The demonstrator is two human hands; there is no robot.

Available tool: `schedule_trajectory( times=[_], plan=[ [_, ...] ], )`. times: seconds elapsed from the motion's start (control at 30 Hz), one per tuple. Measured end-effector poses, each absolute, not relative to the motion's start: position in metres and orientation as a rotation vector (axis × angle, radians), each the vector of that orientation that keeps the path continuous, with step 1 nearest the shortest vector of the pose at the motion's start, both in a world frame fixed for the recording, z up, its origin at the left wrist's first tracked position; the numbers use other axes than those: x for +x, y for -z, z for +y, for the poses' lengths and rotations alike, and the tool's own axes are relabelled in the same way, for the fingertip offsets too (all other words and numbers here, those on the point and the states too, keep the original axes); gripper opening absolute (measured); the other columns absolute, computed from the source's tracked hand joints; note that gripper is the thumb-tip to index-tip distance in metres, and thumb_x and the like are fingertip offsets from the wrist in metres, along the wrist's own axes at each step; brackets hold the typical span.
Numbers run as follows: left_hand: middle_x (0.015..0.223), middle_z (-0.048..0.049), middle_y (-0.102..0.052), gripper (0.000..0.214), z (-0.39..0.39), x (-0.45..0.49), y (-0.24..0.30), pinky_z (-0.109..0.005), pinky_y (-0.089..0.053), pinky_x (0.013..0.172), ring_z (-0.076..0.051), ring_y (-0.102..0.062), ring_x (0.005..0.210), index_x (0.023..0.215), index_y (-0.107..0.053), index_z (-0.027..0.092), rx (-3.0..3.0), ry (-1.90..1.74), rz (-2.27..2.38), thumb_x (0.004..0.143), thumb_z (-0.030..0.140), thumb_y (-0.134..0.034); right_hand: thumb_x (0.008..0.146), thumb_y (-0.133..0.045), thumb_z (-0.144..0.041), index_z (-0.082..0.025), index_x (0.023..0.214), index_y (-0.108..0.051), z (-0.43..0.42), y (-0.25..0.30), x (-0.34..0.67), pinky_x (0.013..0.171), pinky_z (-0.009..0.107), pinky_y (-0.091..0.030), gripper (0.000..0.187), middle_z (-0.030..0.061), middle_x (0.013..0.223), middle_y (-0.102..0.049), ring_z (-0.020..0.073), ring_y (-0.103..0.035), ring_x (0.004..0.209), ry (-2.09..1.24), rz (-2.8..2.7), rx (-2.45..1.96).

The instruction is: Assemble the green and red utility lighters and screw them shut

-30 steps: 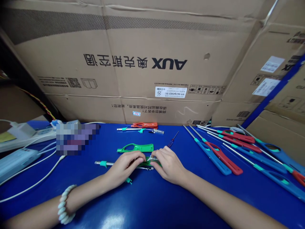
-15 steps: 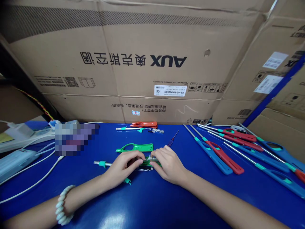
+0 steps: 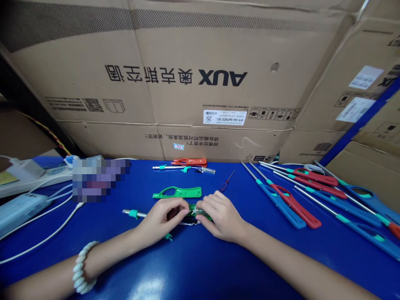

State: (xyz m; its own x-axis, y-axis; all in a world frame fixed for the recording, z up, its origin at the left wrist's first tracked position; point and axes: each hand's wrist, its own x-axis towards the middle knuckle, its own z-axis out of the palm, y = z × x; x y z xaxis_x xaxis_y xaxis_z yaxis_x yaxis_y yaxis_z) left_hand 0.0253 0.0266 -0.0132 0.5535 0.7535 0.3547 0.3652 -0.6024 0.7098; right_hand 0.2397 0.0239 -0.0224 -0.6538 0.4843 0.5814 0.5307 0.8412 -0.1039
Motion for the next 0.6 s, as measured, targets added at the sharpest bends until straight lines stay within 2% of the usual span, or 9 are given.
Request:
schedule_trajectory(
  times=[0.6],
  plan=[
    [0.066, 0.0016, -0.056, 0.016, 0.0264, 0.0254, 0.0134, -0.020, -0.033, 0.057, -0.011, -0.047, 0.059, 0.076, -0.058, 0.016, 2.219, -0.868, 0.890, 0.088, 0.016, -0.047, 0.098, -0.041, -0.027, -0.014, 0.098, -0.055, 0.0248, 0.0234, 0.2397, 0.063, 0.030, -0.031, 0.019, 0.0044, 0.073, -0.059, 0.0166, -0.049, 0.065, 0.153, -2.416, -0.691]
  ],
)
